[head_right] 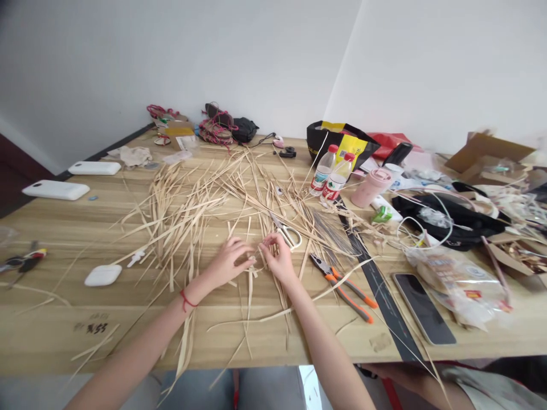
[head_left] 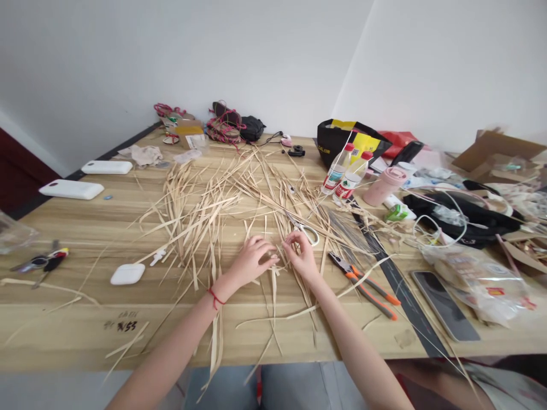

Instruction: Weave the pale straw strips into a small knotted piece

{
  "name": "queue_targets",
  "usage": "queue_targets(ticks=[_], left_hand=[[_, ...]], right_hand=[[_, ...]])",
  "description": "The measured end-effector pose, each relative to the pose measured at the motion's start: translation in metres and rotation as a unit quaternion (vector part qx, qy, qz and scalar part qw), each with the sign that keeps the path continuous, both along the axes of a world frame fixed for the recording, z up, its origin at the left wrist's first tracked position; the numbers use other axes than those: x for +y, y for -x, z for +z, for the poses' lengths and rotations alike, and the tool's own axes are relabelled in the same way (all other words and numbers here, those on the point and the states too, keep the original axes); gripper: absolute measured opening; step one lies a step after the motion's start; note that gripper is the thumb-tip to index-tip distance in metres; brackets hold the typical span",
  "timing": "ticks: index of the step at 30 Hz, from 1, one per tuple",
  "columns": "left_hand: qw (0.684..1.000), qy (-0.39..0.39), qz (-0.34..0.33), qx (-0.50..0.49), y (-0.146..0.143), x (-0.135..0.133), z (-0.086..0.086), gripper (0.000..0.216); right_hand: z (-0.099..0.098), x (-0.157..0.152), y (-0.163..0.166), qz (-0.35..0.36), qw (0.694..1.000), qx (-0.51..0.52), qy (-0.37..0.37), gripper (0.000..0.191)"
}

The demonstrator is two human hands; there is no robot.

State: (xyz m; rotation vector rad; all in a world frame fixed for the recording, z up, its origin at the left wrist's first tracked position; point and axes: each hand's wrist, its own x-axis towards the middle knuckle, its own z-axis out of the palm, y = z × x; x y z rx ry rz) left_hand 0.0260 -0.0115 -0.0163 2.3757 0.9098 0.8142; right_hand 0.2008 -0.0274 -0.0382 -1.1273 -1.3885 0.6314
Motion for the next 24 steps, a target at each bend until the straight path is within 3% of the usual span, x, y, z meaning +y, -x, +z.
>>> queue_targets(ticks=[4,7,11,14,18,21,24], left_hand=[[0.998,0.055,-0.006,-0.005,0.001,0.003,-0.008,0.014],[0.989,0.139,-0.004,-0.054,0.002,0.006,-0.011,0.017],[0.942,0.303,-0.046,-0.134,0.003,0.011,-0.012,0.024],[0.903,0.385,-0.053,-0.184,0.005,0.014,-0.013,0.025],[0.873,0.424,-0.033,-0.239,0.007,0.015,-0.011,0.024],[0.869,0.427,-0.026,-0.249,0.008,0.014,-0.008,0.024],[0.87,0.423,-0.018,-0.252,0.008,0.013,-0.008,0.023]], right_hand=[[0.001,-0.002,0.002,0.011,1.0,-0.009,-0.008,0.015],[0.006,-0.004,0.0,0.019,0.999,0.004,-0.026,0.015],[0.011,-0.005,-0.01,-0.021,0.996,0.054,-0.066,0.015],[0.007,-0.001,-0.023,-0.047,0.997,-0.021,-0.06,0.03],[-0.001,0.006,-0.034,-0.025,0.974,-0.22,-0.039,0.045],[-0.003,0.007,-0.032,-0.006,0.966,-0.254,-0.037,0.053],[-0.003,0.007,-0.028,0.035,0.964,-0.263,-0.038,0.049]])
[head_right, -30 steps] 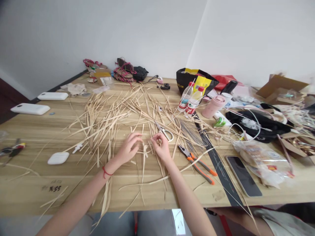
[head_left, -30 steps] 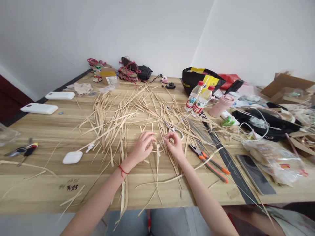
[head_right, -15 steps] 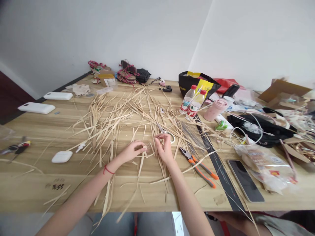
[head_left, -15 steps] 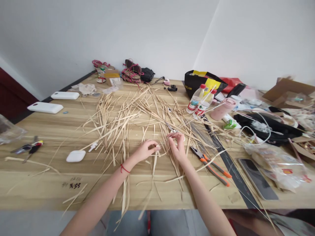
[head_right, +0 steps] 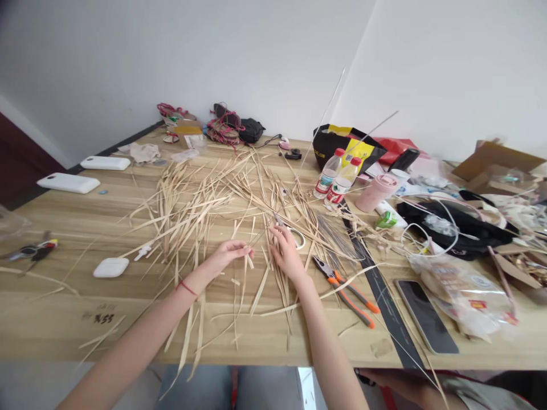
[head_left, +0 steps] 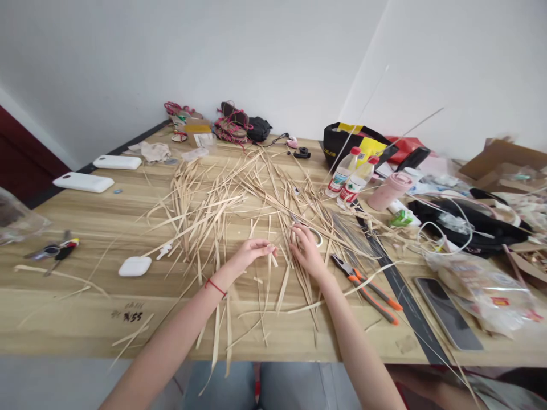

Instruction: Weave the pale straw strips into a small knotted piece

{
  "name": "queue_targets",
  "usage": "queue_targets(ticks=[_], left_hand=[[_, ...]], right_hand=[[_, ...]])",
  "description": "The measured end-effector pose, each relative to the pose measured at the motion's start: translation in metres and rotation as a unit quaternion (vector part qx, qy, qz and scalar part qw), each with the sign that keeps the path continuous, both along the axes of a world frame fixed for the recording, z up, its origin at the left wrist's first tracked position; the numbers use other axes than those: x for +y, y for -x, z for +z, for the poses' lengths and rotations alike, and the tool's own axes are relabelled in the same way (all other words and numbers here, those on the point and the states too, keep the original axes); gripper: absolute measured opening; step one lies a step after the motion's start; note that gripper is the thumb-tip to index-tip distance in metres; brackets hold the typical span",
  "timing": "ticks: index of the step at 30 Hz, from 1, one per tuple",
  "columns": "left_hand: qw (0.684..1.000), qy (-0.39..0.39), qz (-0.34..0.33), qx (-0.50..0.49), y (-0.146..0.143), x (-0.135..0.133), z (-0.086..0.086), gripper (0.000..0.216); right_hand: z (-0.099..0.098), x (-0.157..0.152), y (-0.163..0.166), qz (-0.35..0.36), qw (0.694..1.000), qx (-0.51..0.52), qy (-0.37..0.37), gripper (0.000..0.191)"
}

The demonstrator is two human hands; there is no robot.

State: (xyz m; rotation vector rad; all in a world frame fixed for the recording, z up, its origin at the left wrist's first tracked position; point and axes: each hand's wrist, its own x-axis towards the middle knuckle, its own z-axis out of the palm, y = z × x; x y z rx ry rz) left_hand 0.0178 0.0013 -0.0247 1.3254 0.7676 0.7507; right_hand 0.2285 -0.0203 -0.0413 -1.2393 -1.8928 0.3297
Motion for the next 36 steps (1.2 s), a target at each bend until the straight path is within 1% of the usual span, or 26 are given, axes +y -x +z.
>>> queue_targets(ticks=[4,7,11,15,17,19,22,24,26,29,31,33,36], left_hand=[[1.0,0.006,0.014,-0.022,-0.001,0.002,-0.004,0.021],[0.999,0.025,0.007,-0.042,-0.001,0.005,-0.007,0.021],[0.998,0.044,0.02,-0.047,-0.001,0.008,-0.011,0.027],[0.996,0.067,0.04,-0.034,-0.002,0.008,-0.014,0.029],[0.995,0.074,0.047,-0.036,-0.001,0.009,-0.015,0.029],[0.995,0.079,0.053,-0.04,-0.001,0.01,-0.016,0.03],[0.994,0.082,0.055,-0.041,-0.001,0.011,-0.018,0.032],[0.994,0.083,0.055,-0.042,-0.001,0.011,-0.02,0.033],[0.994,0.084,0.058,-0.043,-0.001,0.011,-0.02,0.032],[0.994,0.084,0.054,-0.048,-0.001,0.01,-0.018,0.029],[0.994,0.083,0.039,-0.053,-0.001,0.009,-0.017,0.025],[0.995,0.081,0.029,-0.054,-0.002,0.008,-0.016,0.023],[0.995,0.078,0.04,-0.048,-0.003,0.007,-0.016,0.025]], right_hand=[[-0.004,0.002,0.001,0.037,0.999,-0.001,0.01,0.029],[-0.008,0.003,0.0,0.035,0.999,0.011,0.021,0.023],[-0.008,0.002,0.002,0.027,0.999,0.006,0.02,0.026],[-0.002,-0.001,0.005,0.079,0.996,-0.044,0.025,0.036],[-0.001,-0.002,0.006,0.098,0.994,-0.044,0.032,0.037],[-0.002,-0.001,0.006,0.084,0.996,0.001,0.033,0.033],[-0.007,0.002,0.004,0.002,0.991,0.127,0.031,0.019],[-0.01,0.006,0.002,-0.054,0.97,0.235,0.046,0.013],[-0.013,0.009,-0.002,-0.077,0.93,0.353,0.075,0.018],[-0.011,0.012,-0.009,-0.085,0.859,0.495,0.1,0.032],[-0.006,0.011,-0.013,-0.071,0.826,0.546,0.117,0.034],[-0.001,0.01,-0.018,-0.047,0.811,0.565,0.142,0.033],[0.005,0.01,-0.026,-0.021,0.811,0.561,0.166,0.037]])
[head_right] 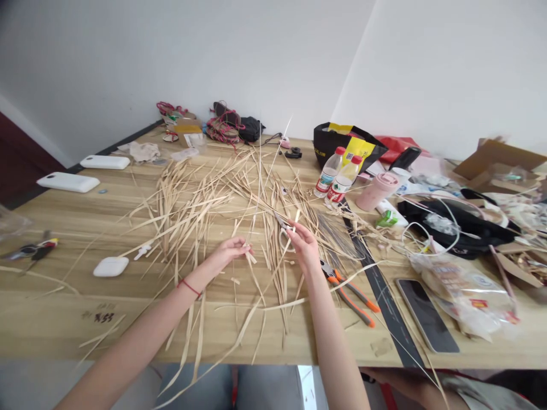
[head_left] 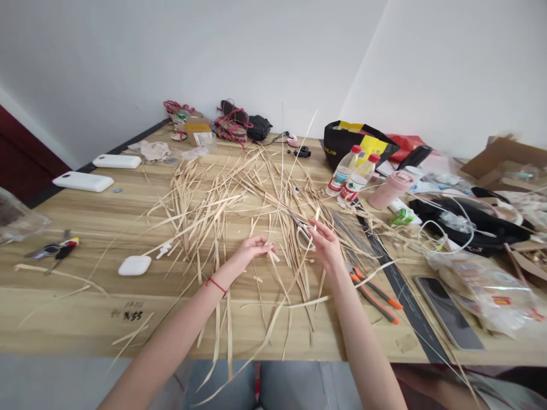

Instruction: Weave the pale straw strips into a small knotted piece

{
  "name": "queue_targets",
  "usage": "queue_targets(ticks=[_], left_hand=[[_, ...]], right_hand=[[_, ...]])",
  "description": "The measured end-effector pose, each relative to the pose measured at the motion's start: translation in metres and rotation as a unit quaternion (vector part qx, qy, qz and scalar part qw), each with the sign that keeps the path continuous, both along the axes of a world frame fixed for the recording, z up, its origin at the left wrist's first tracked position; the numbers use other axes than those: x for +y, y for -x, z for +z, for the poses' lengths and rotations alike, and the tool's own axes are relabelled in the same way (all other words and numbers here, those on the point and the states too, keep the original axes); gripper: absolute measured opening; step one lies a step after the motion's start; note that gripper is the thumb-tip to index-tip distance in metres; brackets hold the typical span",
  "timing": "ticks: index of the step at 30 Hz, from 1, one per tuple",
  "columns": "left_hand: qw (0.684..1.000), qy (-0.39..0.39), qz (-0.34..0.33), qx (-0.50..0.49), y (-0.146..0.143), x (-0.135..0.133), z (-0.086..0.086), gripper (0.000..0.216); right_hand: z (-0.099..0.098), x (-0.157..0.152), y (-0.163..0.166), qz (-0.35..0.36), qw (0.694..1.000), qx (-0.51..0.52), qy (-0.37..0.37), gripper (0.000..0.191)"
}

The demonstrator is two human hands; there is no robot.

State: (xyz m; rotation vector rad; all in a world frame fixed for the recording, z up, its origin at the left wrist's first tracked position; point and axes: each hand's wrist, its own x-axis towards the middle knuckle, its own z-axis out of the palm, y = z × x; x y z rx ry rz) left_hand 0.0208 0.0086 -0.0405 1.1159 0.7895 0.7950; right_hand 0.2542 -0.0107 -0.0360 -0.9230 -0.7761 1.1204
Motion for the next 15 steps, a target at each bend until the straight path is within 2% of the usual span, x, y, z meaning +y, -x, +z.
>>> queue_targets(ticks=[6,8,12,15], left_hand=[[0.999,-0.013,-0.034,0.01,-0.002,0.0,0.001,0.029],[0.999,-0.015,-0.045,0.013,-0.003,0.0,0.001,0.029],[0.999,-0.02,-0.048,0.018,-0.003,-0.002,0.001,0.032],[0.998,-0.031,-0.049,0.025,-0.003,-0.003,0.002,0.032]], right_hand=[[-0.001,-0.001,-0.005,0.03,0.999,-0.01,-0.013,0.035],[-0.004,-0.002,0.001,0.035,0.999,-0.015,-0.013,0.035],[-0.009,-0.006,0.021,0.067,0.997,-0.032,0.014,0.024],[-0.006,-0.01,0.032,0.095,0.994,-0.061,0.0,0.017]])
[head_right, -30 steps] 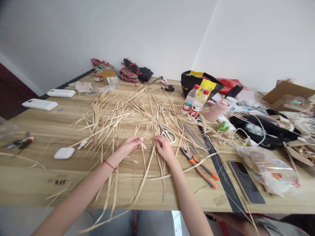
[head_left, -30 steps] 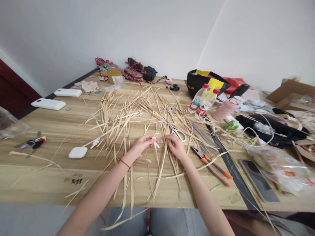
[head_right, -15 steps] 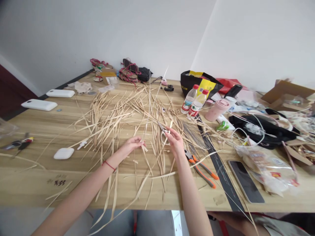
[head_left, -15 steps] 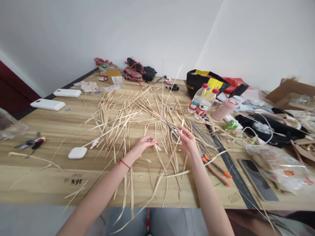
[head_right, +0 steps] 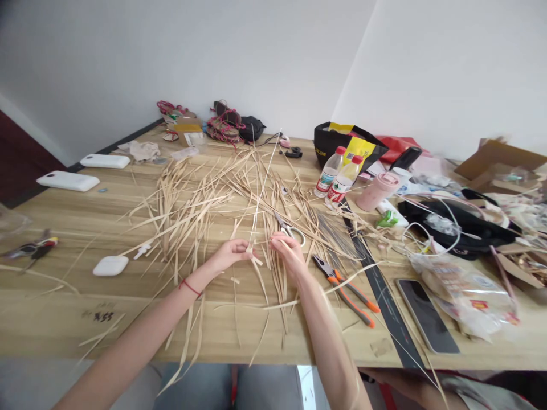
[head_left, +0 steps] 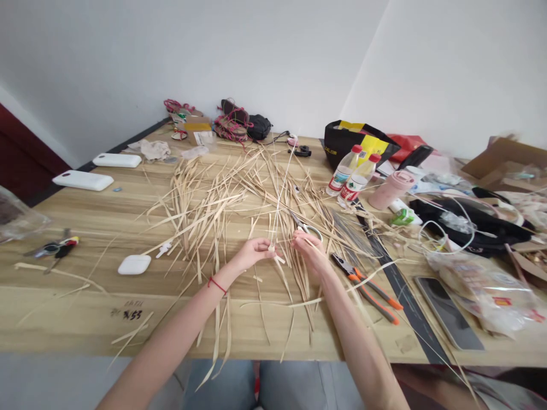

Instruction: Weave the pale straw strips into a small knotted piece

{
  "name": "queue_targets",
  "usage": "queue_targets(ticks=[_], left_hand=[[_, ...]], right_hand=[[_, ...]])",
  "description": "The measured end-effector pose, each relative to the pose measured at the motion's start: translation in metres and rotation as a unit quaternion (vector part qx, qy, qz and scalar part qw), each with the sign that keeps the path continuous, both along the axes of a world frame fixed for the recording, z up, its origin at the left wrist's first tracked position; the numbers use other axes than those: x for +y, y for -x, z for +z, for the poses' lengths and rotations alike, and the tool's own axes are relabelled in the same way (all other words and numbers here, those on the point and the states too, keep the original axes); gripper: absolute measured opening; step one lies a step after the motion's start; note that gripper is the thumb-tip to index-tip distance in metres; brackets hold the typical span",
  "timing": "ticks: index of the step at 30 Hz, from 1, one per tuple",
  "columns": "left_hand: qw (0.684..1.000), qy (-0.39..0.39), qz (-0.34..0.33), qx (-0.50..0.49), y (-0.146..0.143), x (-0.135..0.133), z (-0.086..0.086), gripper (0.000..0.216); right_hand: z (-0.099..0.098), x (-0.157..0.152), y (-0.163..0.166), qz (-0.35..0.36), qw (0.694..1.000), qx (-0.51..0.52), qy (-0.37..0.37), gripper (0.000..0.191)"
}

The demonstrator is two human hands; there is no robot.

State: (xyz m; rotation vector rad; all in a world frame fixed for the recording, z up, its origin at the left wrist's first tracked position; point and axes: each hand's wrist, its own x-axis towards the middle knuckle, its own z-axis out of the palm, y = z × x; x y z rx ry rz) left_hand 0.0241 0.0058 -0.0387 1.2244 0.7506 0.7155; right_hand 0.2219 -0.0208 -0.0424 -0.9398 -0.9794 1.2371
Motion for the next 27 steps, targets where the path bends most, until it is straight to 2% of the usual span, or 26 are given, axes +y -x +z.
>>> queue_targets(ticks=[4,10,21,27], left_hand=[[1.0,0.005,0.0,-0.004,-0.002,-0.001,0.001,0.033],[1.0,-0.007,0.009,0.0,-0.005,-0.001,-0.003,0.03],[0.998,-0.049,0.021,0.046,-0.005,-0.003,-0.007,0.03],[0.998,-0.051,0.011,0.04,-0.006,-0.004,-0.004,0.03]], right_hand=[[0.006,-0.001,0.003,0.034,0.999,-0.023,-0.006,0.019],[0.012,0.0,0.001,0.025,0.998,-0.058,-0.002,0.027],[0.018,-0.007,0.007,0.082,0.991,-0.1,-0.021,0.029],[0.017,-0.009,0.007,0.142,0.98,-0.133,-0.035,0.046]])
